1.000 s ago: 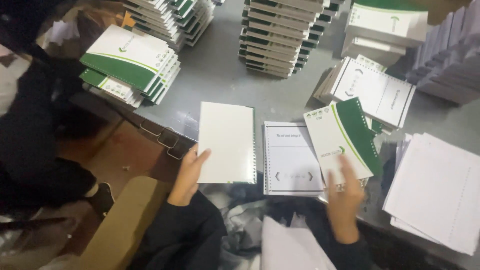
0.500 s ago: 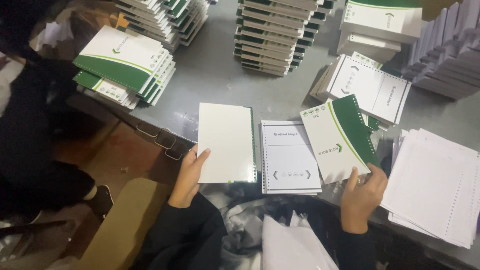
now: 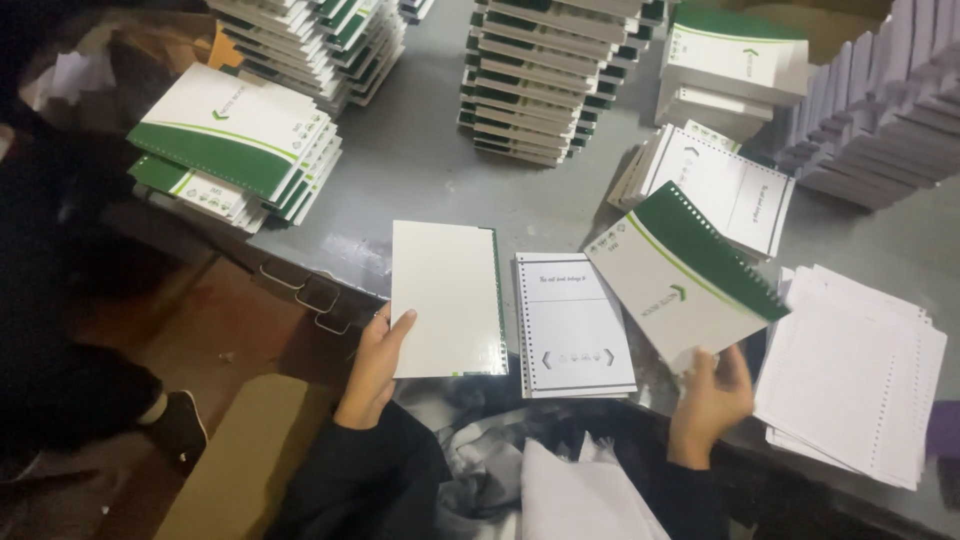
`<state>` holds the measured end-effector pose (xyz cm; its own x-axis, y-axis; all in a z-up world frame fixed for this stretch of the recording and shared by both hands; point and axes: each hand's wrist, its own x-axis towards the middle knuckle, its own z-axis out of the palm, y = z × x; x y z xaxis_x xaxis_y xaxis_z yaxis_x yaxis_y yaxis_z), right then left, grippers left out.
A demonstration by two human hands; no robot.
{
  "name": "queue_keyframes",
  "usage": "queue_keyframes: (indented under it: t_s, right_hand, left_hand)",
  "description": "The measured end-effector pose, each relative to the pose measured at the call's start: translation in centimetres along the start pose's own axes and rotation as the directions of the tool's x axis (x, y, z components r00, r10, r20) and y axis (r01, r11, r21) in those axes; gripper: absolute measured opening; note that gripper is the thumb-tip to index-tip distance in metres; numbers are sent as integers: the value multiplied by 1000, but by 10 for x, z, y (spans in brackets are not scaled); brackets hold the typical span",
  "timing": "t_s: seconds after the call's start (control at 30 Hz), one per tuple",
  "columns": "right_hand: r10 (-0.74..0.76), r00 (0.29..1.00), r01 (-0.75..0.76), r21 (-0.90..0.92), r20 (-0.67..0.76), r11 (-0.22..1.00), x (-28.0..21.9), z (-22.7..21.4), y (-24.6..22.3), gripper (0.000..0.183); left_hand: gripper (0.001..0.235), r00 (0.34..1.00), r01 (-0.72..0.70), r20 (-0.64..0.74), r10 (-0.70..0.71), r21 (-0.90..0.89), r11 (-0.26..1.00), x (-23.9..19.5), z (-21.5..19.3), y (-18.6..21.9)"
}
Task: Assembling and inspecting notebooks by aligning covers with paper stacks and stacking the finished products.
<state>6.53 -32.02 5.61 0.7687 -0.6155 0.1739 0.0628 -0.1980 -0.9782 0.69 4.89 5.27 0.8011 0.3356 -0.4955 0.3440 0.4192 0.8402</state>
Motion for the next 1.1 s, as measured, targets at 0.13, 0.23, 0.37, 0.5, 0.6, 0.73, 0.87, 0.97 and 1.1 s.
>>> queue_keyframes:
  t_s: [0.13, 0.23, 0.37, 0.5, 0.6, 0.73, 0.87, 0.97, 1.1]
  right_hand:
    - [-346, 924, 330, -116, -162, 937, 48, 8, -9, 32]
    - [-448, 875, 446, -54, -186, 894, 78, 28, -47, 30]
    - [-345, 917, 384, 208, -201, 899, 177, 49, 11, 14]
    - [161, 858, 124, 500, -488, 857, 305, 74, 103, 43]
    - [-45, 880, 122, 133, -473, 984, 315, 81, 128, 37]
    - [98, 923, -7, 239, -372, 971, 294, 94, 114, 49]
    - [-219, 920, 218, -42, -325, 975, 254, 87, 93, 46]
    - [-542, 838, 460, -456, -62, 762, 177, 78, 38, 67]
    - [-574, 643, 747, -248, 507, 617, 40, 56, -40, 41]
  left_hand:
    - [47, 999, -34, 7, 35, -56, 998, 7, -13, -10]
    - [49, 998, -55, -11, 54, -69, 996, 14, -21, -15]
    - [50, 996, -83, -21, 82, -76, 994, 16, -29, -16]
    - [52, 997, -69, -37, 65, -118, 991, 14, -35, -13]
    - [49, 998, -54, -29, 51, -108, 993, 7, -37, -6]
    - [50, 999, -48, -3, 48, -35, 998, 0, -34, 7]
    - [51, 994, -110, 27, 109, 6, 994, 14, -35, -14]
    - [49, 986, -165, 27, 163, 51, 985, 29, -35, -20]
    - [52, 956, -272, -25, 293, 301, 914, 58, -34, -37]
